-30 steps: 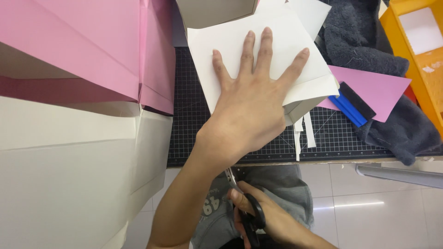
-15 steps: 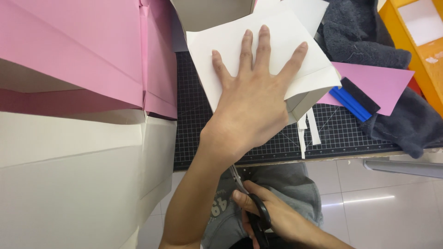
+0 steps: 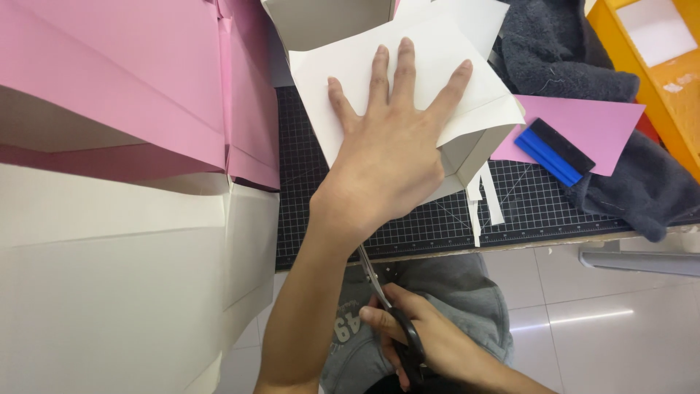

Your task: The person uses scissors to trim the edges of white paper pieces on a cutting mat. They repeatedly reposition the paper and cut along the edges, then place the trimmed pieces aside. The workspace contains stacks of pink and blue paper and other craft supplies.

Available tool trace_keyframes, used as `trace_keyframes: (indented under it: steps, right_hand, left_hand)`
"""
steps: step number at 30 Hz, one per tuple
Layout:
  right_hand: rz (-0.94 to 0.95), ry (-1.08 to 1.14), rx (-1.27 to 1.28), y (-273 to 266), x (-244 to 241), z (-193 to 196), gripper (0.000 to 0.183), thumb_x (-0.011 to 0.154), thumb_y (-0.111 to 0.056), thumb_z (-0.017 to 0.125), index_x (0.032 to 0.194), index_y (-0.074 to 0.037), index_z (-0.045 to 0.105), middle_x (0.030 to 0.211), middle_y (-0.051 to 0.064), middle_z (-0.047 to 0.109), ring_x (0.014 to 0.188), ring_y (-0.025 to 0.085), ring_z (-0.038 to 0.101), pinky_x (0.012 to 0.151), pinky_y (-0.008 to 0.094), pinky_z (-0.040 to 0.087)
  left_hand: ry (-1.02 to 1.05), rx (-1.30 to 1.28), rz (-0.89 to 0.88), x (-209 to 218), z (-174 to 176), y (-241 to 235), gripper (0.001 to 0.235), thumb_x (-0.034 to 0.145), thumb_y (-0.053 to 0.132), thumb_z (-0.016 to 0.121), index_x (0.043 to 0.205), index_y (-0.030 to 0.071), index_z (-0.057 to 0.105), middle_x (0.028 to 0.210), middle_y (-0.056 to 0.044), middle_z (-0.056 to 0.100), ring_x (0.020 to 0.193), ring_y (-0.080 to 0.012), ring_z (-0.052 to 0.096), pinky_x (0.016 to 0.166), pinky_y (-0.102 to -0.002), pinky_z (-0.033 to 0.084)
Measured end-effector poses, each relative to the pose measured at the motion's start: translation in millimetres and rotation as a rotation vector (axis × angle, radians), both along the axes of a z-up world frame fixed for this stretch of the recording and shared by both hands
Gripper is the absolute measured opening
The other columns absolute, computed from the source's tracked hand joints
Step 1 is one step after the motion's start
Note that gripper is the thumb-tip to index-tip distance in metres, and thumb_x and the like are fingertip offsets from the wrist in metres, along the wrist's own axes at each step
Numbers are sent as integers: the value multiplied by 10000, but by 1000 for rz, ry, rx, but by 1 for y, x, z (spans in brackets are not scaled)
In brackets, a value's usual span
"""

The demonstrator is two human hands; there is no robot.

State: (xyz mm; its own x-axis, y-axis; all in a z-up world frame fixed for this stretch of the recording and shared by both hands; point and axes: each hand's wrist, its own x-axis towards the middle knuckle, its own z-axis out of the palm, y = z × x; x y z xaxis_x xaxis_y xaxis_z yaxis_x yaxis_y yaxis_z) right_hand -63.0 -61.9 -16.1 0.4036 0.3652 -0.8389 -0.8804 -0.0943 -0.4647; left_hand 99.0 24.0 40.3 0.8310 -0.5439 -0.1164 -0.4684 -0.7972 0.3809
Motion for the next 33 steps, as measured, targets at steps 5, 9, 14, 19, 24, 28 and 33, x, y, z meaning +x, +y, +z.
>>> trace_keyframes:
  steps: [5, 9, 14, 19, 24, 28, 33]
  right_hand:
    - [0, -82, 26, -5, -9, -8, 234, 970, -234, 635, 1020, -27, 537, 514, 168, 524, 335, 258, 508, 353, 313, 401]
    - [104, -25, 46, -39, -24, -22, 346, 905, -324, 715, 1083, -71, 562, 569, 115, 457, 461, 180, 495, 415, 288, 436]
    - [392, -355, 39, -94, -31, -9, 563, 802, -566, 675, 1124, -105, 644, 688, 10, 547, 582, 83, 528, 528, 238, 438]
    - [17, -74, 33, -155, -57, -13, 820, 642, -466, 791, 1376, -123, 664, 800, 103, 531, 607, 165, 484, 507, 261, 356]
    - [63, -322, 158, -159, -43, 1, 945, 667, -762, 564, 1292, -52, 563, 747, 132, 631, 656, 194, 604, 612, 327, 557]
    - [81, -281, 134, -159, -44, -13, 948, 635, -767, 513, 1276, -68, 525, 780, 137, 667, 652, 225, 705, 575, 336, 616]
    - [215, -285, -11, -165, -46, -24, 876, 652, -744, 417, 1266, -141, 581, 741, 94, 698, 651, 173, 628, 622, 291, 431]
  left_hand:
    - [-49, 98, -39, -1, 1, 3, 938, 744, -11, 415, 1594, 247, 113, 1595, -310, -3, 1470, -485, -7, 1048, -802, 43]
    - [-202, 145, -58, -4, -11, 3, 927, 755, -29, 414, 1595, 219, 113, 1594, -307, 70, 1464, -497, 66, 1069, -762, 116]
    - [-450, 6, 219, 17, -18, 17, 750, 863, -114, 434, 1549, 154, 299, 1544, -217, 404, 1352, -391, 475, 1099, -501, 440]
    - [-375, -1137, 628, -6, -50, 11, 410, 1118, 264, 346, 1497, 108, 371, 1525, -146, 520, 938, -205, 390, 873, -310, 379]
    - [211, -1814, 1337, -30, -112, -33, 436, 997, 254, 466, 1417, 135, 484, 1224, -81, 622, 1159, -266, 615, 1022, -449, 529]
    - [415, -2026, 1543, -62, -119, -52, 505, 971, 128, 476, 1474, 142, 427, 1363, -132, 599, 1203, -305, 608, 1046, -454, 534]
    - [928, -1737, 1126, -113, -121, -44, 256, 850, 174, 700, 1092, 93, 679, 1062, -72, 655, 1000, -234, 622, 956, -437, 513]
